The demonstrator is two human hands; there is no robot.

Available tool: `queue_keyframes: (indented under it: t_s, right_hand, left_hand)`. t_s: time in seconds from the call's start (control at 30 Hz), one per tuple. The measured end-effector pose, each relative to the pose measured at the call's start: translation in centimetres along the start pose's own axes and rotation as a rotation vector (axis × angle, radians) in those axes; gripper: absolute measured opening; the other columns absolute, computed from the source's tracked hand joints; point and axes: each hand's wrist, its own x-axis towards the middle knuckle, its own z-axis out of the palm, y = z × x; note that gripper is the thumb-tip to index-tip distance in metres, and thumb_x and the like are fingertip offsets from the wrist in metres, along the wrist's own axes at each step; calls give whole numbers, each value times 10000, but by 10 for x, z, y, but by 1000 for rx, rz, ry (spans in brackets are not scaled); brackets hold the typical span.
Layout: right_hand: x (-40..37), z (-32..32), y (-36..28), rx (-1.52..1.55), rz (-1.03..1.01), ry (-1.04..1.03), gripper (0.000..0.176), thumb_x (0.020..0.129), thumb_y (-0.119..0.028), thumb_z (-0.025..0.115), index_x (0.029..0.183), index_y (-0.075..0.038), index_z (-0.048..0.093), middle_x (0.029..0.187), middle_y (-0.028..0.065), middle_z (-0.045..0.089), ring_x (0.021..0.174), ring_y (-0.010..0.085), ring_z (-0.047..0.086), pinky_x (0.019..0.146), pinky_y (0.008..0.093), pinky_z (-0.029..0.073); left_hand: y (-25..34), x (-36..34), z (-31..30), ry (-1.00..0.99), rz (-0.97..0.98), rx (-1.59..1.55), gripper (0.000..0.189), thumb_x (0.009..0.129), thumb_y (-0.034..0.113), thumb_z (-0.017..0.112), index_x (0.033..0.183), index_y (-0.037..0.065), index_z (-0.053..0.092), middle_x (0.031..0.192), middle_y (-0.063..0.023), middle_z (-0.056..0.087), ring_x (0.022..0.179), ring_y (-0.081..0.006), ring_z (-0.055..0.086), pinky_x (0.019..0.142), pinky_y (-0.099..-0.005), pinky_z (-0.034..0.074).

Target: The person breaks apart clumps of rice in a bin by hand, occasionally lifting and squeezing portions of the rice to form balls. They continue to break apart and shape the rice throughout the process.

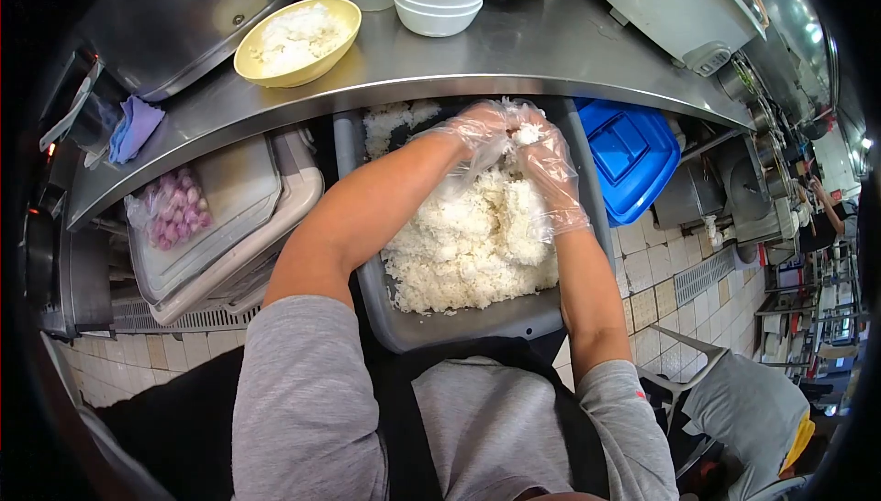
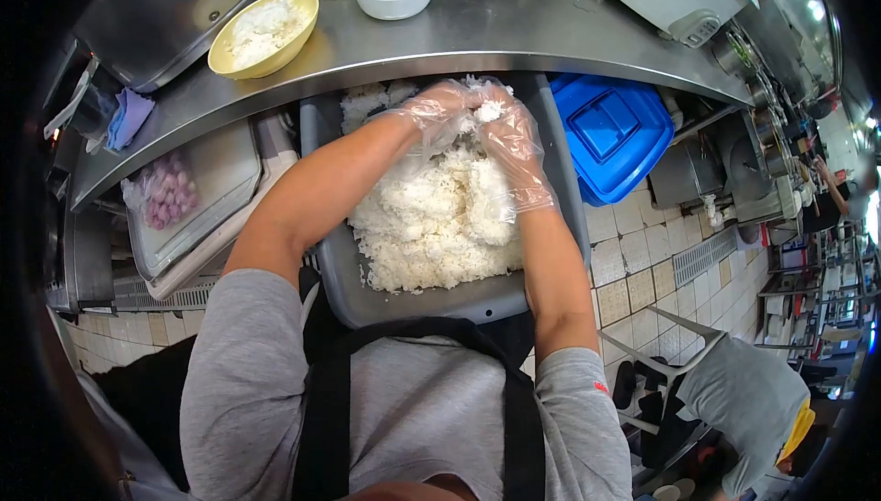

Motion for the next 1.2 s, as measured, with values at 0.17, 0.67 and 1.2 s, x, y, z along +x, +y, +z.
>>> queue_keyframes:
  t_s: [0.17, 0.67, 1.2]
  right_hand:
    - [-3, 8, 1, 100, 138, 114, 216, 864, -160, 587, 1046, -44, 589, 863, 51, 638, 759, 145, 595, 709, 300, 475]
    - [6, 4, -2, -169, 199, 258, 170, 847, -199, 603, 950, -65, 613, 826, 47, 655, 771, 139, 595, 725, 306, 475]
    - [1, 0, -14, -289, 168, 65, 292, 812, -171, 652, 1068, -42, 596, 850, 112, 658, 761, 219, 639, 709, 315, 500]
  left_hand:
    - [-34, 32, -16, 36, 56, -9, 236, 847, 206, 644, 880, -27, 668, 828, -77, 637, 725, -153, 561, 656, -298, 453]
    - [-14, 23, -6, 211, -86, 331, 354, 853, 289, 582, 977, -37, 638, 923, -137, 639, 813, -215, 597, 716, -360, 463]
    - [-13, 20, -10, 152, -163, 208, 282, 840, 240, 652, 739, -23, 656, 724, -81, 623, 620, -146, 558, 575, -281, 467]
